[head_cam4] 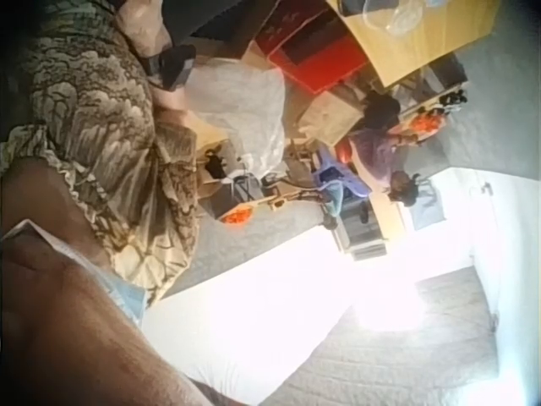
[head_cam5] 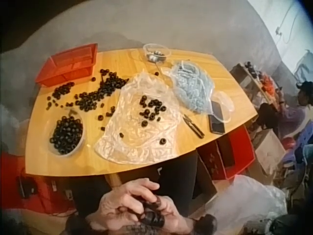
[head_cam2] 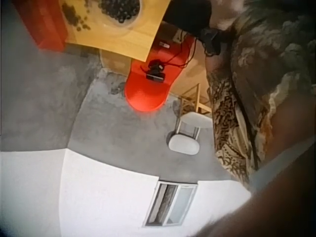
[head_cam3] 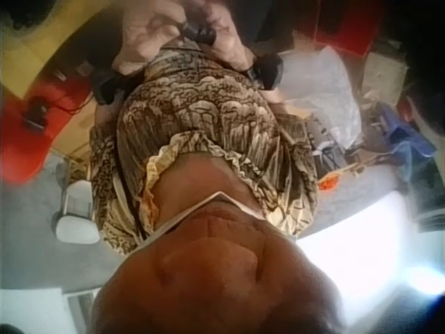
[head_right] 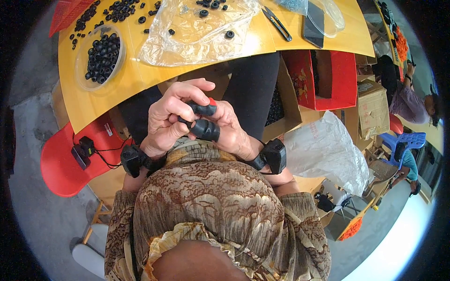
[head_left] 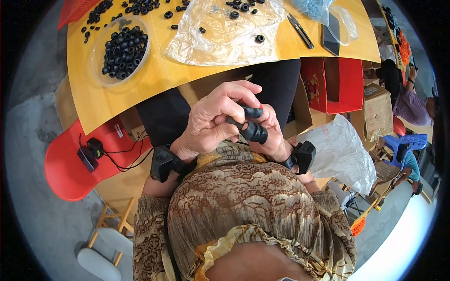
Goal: The person assembles small rubber components by inserting metal pins and springs into the rubber pieces and joining them by hand.
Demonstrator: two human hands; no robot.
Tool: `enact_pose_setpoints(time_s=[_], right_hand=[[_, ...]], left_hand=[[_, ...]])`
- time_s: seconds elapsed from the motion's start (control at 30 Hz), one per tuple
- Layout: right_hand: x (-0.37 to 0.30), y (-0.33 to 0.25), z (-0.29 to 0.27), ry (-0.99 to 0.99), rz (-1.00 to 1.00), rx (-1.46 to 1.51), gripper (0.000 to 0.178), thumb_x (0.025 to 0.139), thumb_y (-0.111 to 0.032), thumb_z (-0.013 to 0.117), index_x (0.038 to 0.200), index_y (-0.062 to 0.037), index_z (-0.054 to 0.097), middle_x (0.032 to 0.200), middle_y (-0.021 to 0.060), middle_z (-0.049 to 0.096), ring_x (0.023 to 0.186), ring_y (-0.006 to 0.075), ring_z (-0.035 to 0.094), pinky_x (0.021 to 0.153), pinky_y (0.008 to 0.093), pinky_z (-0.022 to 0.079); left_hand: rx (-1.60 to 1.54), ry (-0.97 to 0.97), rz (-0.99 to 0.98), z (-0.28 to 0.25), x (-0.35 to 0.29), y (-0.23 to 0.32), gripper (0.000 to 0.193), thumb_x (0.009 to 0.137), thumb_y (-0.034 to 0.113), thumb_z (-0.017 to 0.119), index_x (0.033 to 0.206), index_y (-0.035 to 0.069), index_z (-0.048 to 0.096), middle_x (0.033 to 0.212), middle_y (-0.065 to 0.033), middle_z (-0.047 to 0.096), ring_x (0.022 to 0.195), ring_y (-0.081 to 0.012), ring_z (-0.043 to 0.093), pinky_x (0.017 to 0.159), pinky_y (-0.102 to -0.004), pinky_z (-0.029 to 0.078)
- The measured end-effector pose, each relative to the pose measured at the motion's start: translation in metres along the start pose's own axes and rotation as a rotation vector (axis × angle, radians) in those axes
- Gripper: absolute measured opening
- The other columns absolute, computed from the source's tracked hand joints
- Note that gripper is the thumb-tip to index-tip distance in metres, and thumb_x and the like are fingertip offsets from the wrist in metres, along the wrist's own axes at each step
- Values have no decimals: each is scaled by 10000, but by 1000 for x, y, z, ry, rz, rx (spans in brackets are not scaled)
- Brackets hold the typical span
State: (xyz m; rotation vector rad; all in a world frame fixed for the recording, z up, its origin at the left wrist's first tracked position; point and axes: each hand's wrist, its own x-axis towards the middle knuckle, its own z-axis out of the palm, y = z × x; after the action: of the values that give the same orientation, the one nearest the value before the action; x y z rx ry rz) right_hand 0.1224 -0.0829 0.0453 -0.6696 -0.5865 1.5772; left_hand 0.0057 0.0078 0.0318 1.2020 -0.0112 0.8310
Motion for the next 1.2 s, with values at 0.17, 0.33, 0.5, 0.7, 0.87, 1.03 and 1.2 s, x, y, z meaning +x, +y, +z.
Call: enact_pose_setpoints(time_s=[0.17, 0.33, 0.5, 0.7, 0.87, 1.03, 1.2], right_hand=[[-1, 0, -2, -24, 7, 39, 259, 814, -145, 618, 1017, 12, 580, 980, 69, 579, 769, 100, 548, 658, 213, 446], [1, -4, 8, 5, -6, 75, 264, 812, -147, 618, 1013, 19, 578, 974, 80, 577, 778, 104, 547, 663, 216, 449], [-3, -3, 2, 19, -6, 89, 328, 779, -190, 660, 1011, 25, 573, 977, 91, 576, 782, 107, 543, 658, 210, 453], [3, -2, 0, -7, -24, -41, 352, 795, -239, 645, 1018, 22, 568, 964, 85, 576, 749, 116, 544, 654, 217, 453], [4, 6, -2, -38, -117, -23, 334, 849, -307, 578, 991, -5, 573, 965, 56, 562, 732, 95, 536, 636, 206, 448], [2, 10, 2, 43, -85, -35, 347, 860, -342, 550, 990, -21, 559, 958, 36, 541, 721, 84, 522, 621, 204, 436], [8, 3, 10, 35, -74, -39, 347, 865, -353, 538, 984, -28, 542, 924, 14, 526, 752, 78, 505, 654, 210, 422]], left_hand=[[-14, 4, -30, 0, 0, -1, 149, 800, 159, 620, 781, 44, 526, 1020, -123, 524, 1130, -307, 417, 835, -370, 402], [-53, -5, 25, 0, 0, -5, 147, 794, 157, 623, 778, 46, 528, 1017, -121, 525, 1118, -313, 423, 882, -410, 367], [-40, 6, 29, 0, 1, -4, 172, 795, 193, 628, 781, 50, 534, 1013, -119, 532, 1104, -314, 431, 905, -430, 343], [-53, 16, 27, -1, 0, -10, 194, 790, 216, 637, 786, 47, 542, 1015, -118, 540, 1100, -303, 439, 925, -433, 328], [-5, 34, 14, 0, 1, -7, 212, 792, 229, 635, 789, 39, 542, 996, -117, 548, 1096, -296, 449, 948, -430, 313], [46, 61, 4, -3, 1, -8, 220, 777, 212, 650, 813, 24, 542, 1013, -125, 542, 1077, -287, 472, 959, -417, 312], [-128, 250, -65, 21, 8, 3, 336, 652, 179, 757, 874, 16, 564, 1029, -142, 529, 1022, -208, 499, 881, -341, 388]])
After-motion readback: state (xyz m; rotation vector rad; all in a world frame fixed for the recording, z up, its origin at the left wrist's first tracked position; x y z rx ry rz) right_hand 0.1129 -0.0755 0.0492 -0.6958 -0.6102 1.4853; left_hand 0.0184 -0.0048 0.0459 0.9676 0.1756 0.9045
